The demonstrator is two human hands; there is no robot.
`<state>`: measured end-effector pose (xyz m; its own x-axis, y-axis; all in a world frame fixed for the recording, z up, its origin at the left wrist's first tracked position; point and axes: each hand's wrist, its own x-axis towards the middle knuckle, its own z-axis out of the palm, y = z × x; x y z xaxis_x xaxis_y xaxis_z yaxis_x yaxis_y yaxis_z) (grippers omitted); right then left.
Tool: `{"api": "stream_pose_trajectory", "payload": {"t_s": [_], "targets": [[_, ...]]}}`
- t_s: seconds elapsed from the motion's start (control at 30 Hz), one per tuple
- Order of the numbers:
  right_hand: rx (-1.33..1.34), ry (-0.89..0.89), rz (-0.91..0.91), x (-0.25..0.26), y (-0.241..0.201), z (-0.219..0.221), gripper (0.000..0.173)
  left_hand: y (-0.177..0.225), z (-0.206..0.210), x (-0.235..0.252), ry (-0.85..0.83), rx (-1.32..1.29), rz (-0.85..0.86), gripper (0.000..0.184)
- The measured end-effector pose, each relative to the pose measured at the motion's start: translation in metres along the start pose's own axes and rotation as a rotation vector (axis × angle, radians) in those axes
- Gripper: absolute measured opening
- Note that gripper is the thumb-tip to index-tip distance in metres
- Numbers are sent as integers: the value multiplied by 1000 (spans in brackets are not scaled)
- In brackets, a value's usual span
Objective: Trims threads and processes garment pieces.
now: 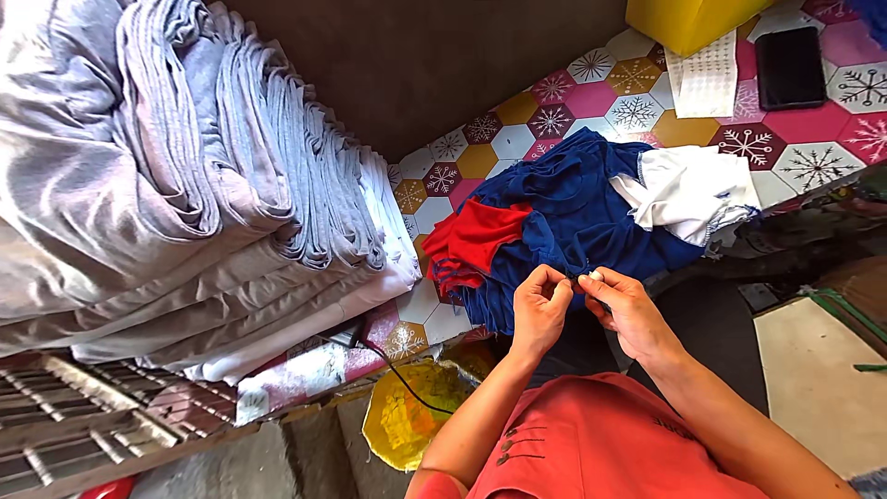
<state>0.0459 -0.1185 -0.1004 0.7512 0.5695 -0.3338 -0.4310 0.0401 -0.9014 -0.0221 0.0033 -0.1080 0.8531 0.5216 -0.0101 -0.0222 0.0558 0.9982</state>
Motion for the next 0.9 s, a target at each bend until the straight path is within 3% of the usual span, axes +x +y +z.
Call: {"api": "stream_pose_trajectory", "payload": {"t_s": [0.23, 0.6, 0.8, 0.9], "targets": [[37, -47, 33, -2, 2, 1, 27, 0, 1, 1, 14, -2, -13, 16], [11, 22, -29, 2, 1, 1, 27, 0, 2, 2, -2, 18, -17, 15], [23, -83, 71, -2, -3, -4, 29, -1, 3, 3, 6, 2, -18, 16], [-51, -55, -32, -1, -3, -6, 26, 2, -1, 0, -19, -34, -79, 14]]}}
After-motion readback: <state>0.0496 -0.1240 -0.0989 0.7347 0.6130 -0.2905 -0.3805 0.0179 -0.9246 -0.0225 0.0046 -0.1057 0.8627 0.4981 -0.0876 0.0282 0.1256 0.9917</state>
